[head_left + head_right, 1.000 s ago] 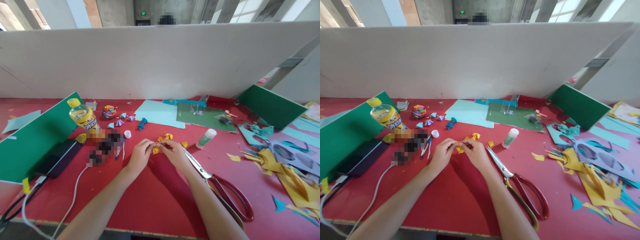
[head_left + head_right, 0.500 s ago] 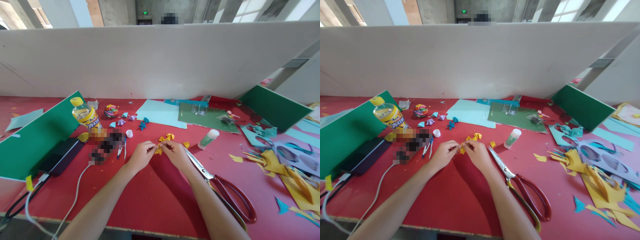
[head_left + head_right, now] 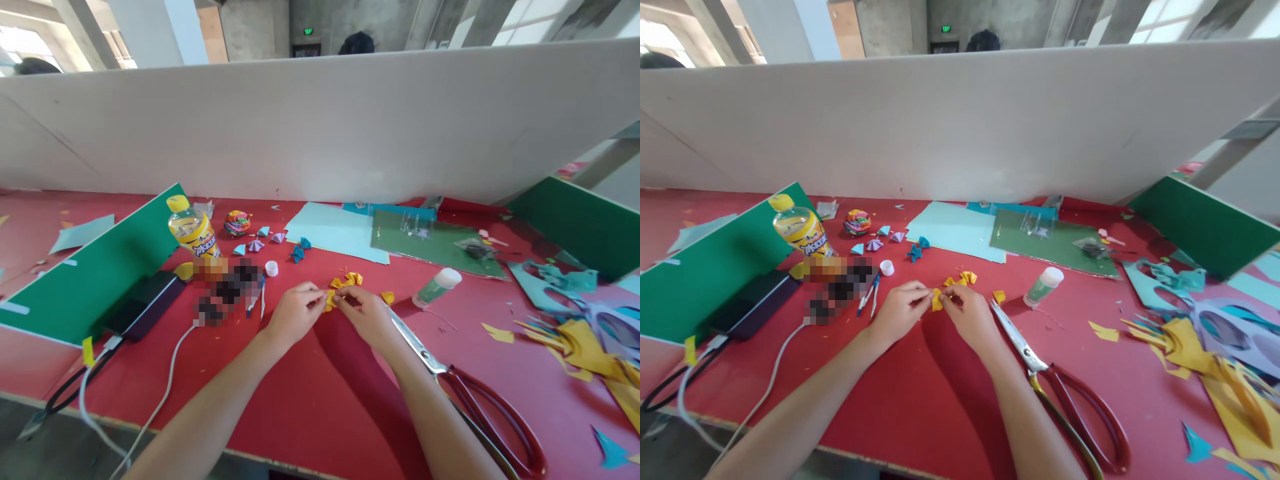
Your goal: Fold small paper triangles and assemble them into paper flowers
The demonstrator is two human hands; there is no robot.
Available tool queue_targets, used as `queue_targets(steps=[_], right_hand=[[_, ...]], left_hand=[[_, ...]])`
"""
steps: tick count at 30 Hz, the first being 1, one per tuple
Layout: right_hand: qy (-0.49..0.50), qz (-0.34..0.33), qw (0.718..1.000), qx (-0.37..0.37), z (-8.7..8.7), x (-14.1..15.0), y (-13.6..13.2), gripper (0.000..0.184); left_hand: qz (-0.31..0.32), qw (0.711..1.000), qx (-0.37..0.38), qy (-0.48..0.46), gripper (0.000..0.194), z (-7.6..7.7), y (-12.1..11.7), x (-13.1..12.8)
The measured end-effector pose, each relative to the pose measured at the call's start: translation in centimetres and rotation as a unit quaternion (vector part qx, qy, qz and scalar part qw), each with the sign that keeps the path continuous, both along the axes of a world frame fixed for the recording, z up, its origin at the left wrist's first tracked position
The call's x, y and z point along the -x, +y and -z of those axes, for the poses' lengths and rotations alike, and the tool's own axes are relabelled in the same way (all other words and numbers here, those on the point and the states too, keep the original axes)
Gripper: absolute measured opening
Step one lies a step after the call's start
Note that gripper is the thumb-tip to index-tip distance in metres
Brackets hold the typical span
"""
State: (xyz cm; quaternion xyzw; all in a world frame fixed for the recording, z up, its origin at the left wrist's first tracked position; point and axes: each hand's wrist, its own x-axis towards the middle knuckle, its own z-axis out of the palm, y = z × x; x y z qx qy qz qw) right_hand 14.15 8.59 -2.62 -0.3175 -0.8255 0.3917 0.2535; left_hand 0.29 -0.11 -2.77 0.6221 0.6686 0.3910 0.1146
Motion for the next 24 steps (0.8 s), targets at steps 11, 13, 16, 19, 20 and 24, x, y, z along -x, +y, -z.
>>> queue_targets(steps=[11, 13, 16, 19, 20, 24], right_hand=[[-0.023, -0.055, 0.987, -0.146, -0.26, -0.19, 0.04, 0.014], [-0.012, -0.073, 0.985, -0.155, -0.48, -0.28, 0.10, 0.016], [-0.007, -0.098, 0.981, -0.165, -0.82, -0.51, 0.24, 0.017], [-0.009, -0.128, 0.978, -0.166, -0.98, -0.68, 0.29, 0.019], [-0.008, -0.136, 0.977, -0.163, -0.98, -0.70, 0.28, 0.020], [0.000, -0.150, 0.977, -0.151, -0.84, -0.69, 0.22, 0.024]], left_hand=[[0.023, 0.999, 0.006, -0.046, 0.026, -0.12, 0.23, 0.45], [0.031, 0.998, -0.018, -0.059, 0.025, -0.08, 0.28, 0.61], [0.044, 0.996, -0.035, -0.064, 0.022, -0.23, 0.26, 0.70], [0.052, 0.996, -0.024, -0.063, 0.021, -0.58, 0.16, 0.64], [0.052, 0.997, -0.015, -0.059, 0.021, -0.67, 0.11, 0.62], [0.050, 0.998, 0.010, -0.033, 0.022, -0.70, -0.03, 0.47]])
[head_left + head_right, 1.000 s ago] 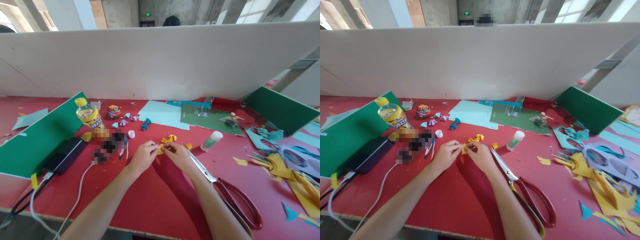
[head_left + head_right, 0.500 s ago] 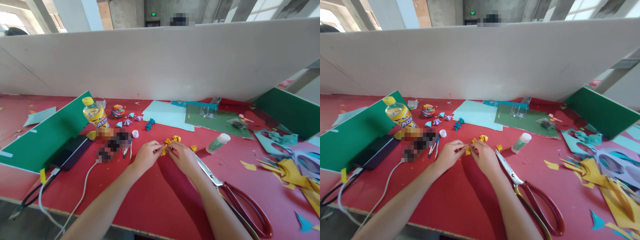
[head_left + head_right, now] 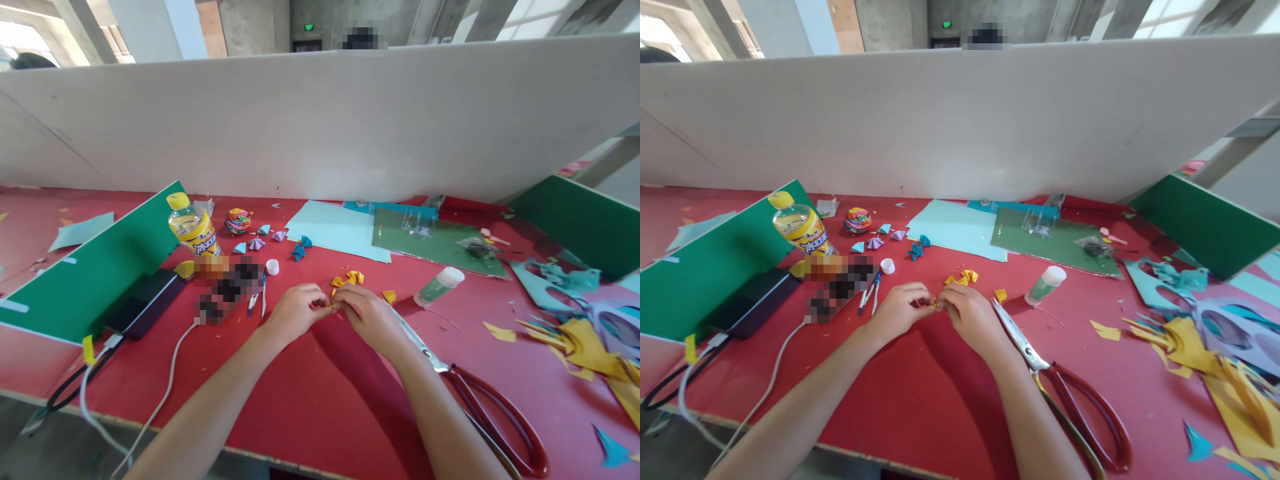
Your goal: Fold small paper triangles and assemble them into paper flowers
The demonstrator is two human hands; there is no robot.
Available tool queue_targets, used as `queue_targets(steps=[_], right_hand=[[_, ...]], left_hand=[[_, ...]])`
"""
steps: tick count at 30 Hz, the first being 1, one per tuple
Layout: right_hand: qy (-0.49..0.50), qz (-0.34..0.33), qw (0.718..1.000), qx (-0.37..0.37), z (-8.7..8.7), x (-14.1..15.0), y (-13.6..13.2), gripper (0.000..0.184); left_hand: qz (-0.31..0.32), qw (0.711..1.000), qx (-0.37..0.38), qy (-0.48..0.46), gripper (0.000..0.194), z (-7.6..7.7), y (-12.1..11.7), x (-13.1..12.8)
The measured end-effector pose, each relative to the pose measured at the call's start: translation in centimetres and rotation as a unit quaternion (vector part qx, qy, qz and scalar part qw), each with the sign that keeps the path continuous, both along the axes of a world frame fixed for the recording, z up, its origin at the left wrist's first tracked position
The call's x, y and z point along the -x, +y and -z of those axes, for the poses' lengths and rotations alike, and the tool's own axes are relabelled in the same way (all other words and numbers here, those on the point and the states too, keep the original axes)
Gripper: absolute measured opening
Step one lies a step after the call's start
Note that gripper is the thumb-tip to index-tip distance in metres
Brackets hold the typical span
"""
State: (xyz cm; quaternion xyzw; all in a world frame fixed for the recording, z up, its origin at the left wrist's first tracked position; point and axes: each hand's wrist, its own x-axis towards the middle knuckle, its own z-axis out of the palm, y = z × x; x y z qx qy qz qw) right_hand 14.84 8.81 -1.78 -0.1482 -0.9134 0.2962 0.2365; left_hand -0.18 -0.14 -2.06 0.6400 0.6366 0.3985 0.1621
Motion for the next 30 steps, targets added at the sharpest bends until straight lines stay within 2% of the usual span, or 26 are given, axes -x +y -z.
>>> queue_targets(steps=[7, 11, 13, 16, 19, 22, 24, 26, 30], right_hand=[[0.006, 0.024, 0.999, 0.022, -0.1, 0.0, -0.1, 0.023], [0.075, 0.067, 0.989, 0.107, -0.3, 0.2, -0.6, 0.013], [0.109, 0.056, 0.979, 0.163, -0.6, 0.1, -0.8, 0.014], [0.111, -0.028, 0.967, 0.227, -1.3, -0.2, -1.0, 0.017], [0.087, -0.097, 0.957, 0.258, -2.1, -0.5, -1.1, 0.015], [0.077, -0.113, 0.954, 0.266, -2.4, -0.6, -1.1, 0.011], [0.087, -0.105, 0.955, 0.265, -2.2, -0.6, -1.0, 0.009], [0.111, -0.079, 0.958, 0.251, -1.9, -0.6, -0.8, 0.009], [0.145, 0.019, 0.969, 0.200, -1.4, -0.5, -0.4, 0.011]], left_hand=[[0.005, 0.998, -0.024, -0.049, 0.020, 0.0, -0.1, -0.3], [0.009, 0.986, 0.002, -0.166, 0.017, -0.6, 0.0, 0.0], [0.043, 0.959, 0.050, -0.274, 0.018, -0.8, 0.0, 0.1], [0.105, 0.893, 0.134, -0.416, 0.019, -1.0, -0.2, 0.2], [0.151, 0.839, 0.204, -0.480, 0.018, -0.8, -0.5, 0.3], [0.173, 0.815, 0.249, -0.494, 0.019, -0.6, -0.7, 0.5], [0.169, 0.813, 0.262, -0.492, 0.021, -0.5, -0.6, 0.5], [0.138, 0.827, 0.231, -0.494, 0.024, -0.6, -0.4, 0.4], [0.052, 0.875, 0.054, -0.478, 0.025, -1.5, -0.2, 0.0]])
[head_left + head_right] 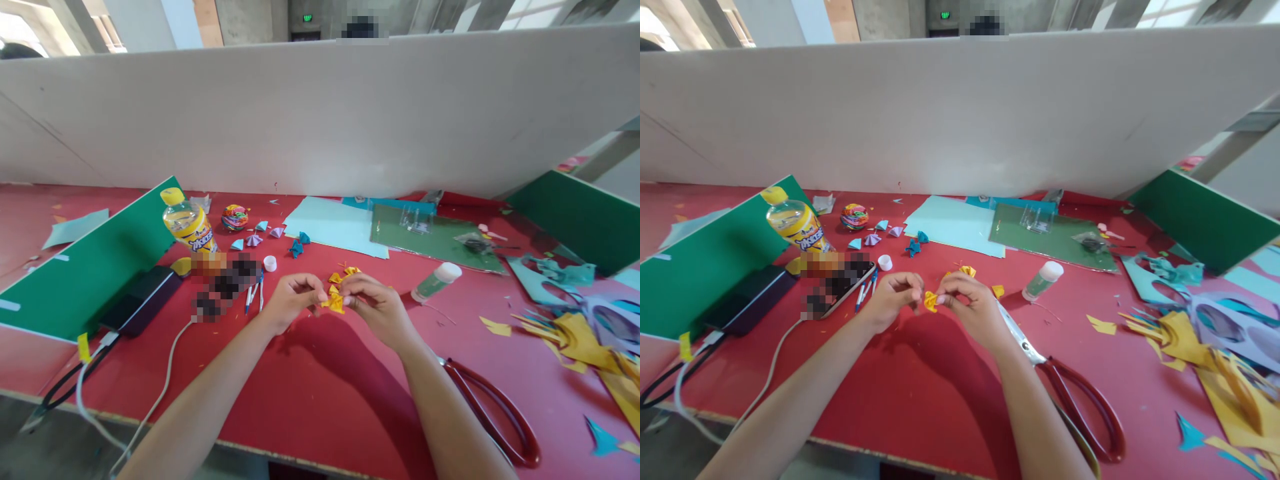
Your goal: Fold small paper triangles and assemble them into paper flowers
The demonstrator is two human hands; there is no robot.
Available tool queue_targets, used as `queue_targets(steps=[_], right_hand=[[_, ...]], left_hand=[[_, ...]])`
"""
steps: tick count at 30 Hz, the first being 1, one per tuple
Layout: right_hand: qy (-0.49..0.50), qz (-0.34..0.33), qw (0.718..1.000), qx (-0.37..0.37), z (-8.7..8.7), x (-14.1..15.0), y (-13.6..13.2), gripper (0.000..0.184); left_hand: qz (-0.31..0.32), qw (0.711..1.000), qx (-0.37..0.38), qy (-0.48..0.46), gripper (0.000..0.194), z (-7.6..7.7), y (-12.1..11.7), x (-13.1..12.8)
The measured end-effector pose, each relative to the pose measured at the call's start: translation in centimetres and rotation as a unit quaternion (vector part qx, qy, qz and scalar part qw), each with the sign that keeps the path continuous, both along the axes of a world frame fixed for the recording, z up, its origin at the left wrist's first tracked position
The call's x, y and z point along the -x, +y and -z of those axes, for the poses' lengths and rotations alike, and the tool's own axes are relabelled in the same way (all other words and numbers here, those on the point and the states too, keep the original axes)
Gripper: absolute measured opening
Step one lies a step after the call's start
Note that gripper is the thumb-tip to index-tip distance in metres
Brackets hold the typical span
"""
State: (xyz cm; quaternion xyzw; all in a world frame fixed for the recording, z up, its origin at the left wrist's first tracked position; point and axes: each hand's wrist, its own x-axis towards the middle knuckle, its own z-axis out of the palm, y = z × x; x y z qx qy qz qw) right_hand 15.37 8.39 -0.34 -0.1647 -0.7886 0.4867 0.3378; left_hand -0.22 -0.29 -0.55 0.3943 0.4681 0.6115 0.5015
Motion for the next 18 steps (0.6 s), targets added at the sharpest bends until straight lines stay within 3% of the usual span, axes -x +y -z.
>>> queue_targets(steps=[3, 7, 14, 18], right_hand=[[-0.001, 0.036, 0.999, -0.018, 0.11, 0.09, 0.13, 0.010], [0.001, 0.033, 0.999, -0.026, 0.13, 0.11, 0.07, 0.008], [0.009, -0.003, 1.000, -0.018, 0.12, -0.01, -0.08, 0.009], [0.015, 0.019, 0.999, -0.022, 0.28, 0.09, 0.06, 0.008]], left_hand=[[-0.036, 0.996, -0.058, 0.064, 0.025, -0.70, -0.11, -0.39], [-0.029, 0.991, -0.036, 0.123, 0.028, -0.68, -0.18, -0.89], [0.042, 0.998, 0.022, 0.041, 0.025, -0.61, -0.18, -0.50], [0.029, 0.998, -0.006, 0.060, 0.017, -0.90, -0.30, -0.47]])
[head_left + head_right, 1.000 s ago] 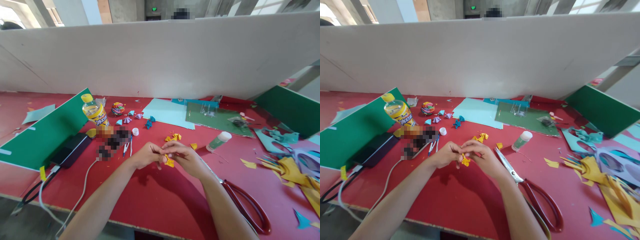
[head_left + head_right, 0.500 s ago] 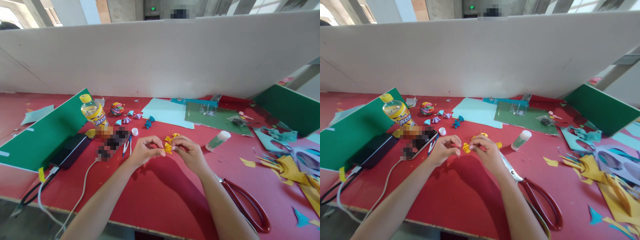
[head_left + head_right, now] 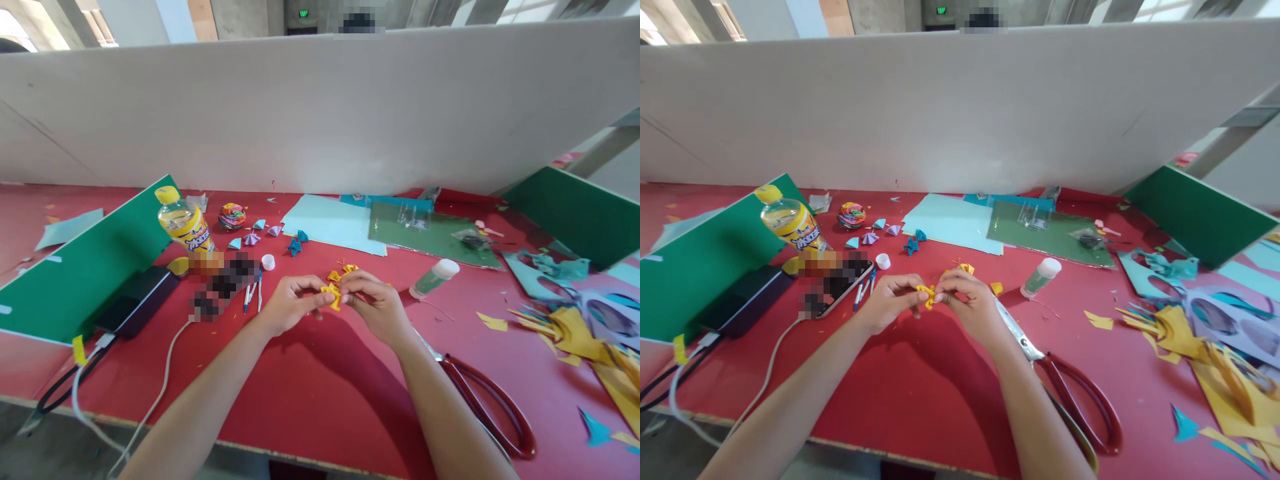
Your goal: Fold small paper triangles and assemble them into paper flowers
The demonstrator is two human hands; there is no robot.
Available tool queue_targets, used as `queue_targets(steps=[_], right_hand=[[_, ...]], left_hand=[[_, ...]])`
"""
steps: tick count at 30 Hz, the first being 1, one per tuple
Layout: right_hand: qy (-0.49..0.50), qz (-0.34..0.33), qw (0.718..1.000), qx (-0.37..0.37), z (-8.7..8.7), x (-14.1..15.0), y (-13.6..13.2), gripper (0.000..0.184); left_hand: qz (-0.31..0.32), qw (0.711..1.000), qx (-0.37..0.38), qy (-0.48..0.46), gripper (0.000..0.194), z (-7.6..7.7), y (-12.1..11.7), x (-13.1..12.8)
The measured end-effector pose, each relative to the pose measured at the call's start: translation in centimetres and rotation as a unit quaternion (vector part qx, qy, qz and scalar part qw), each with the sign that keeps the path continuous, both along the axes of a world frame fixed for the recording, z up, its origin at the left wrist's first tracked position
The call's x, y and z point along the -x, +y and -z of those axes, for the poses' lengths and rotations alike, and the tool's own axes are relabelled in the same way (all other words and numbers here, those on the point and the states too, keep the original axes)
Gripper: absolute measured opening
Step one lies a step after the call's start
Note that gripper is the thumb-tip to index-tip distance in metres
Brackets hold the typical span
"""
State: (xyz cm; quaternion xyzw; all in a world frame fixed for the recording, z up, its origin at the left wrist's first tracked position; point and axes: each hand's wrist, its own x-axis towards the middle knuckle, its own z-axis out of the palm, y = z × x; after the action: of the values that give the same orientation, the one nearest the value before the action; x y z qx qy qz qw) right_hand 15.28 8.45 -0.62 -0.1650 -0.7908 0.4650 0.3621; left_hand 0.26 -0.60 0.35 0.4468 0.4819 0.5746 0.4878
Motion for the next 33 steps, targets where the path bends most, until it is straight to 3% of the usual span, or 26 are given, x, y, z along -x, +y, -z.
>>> queue_targets(steps=[5, 15, 22, 33], right_hand=[[-0.004, 0.036, 0.999, 0.001, 0.2, 0.3, 0.0, 0.010], [-0.038, 0.062, 0.997, 0.006, 0.4, 0.5, 0.0, 0.012], [0.001, 0.016, 1.000, -0.013, 0.5, 0.6, 0.1, 0.006], [0.033, -0.007, 0.999, -0.002, 0.8, 0.8, -0.7, 0.009]], left_hand=[[-0.045, 0.996, -0.049, 0.058, 0.018, 0.3, 0.0, -0.2], [-0.086, 0.982, -0.070, 0.150, 0.023, 0.8, 0.1, -0.2], [-0.122, 0.980, -0.083, 0.137, 0.012, 0.9, 0.2, -0.4], [-0.154, 0.972, -0.087, 0.154, 0.017, 0.6, -0.2, -1.1]])
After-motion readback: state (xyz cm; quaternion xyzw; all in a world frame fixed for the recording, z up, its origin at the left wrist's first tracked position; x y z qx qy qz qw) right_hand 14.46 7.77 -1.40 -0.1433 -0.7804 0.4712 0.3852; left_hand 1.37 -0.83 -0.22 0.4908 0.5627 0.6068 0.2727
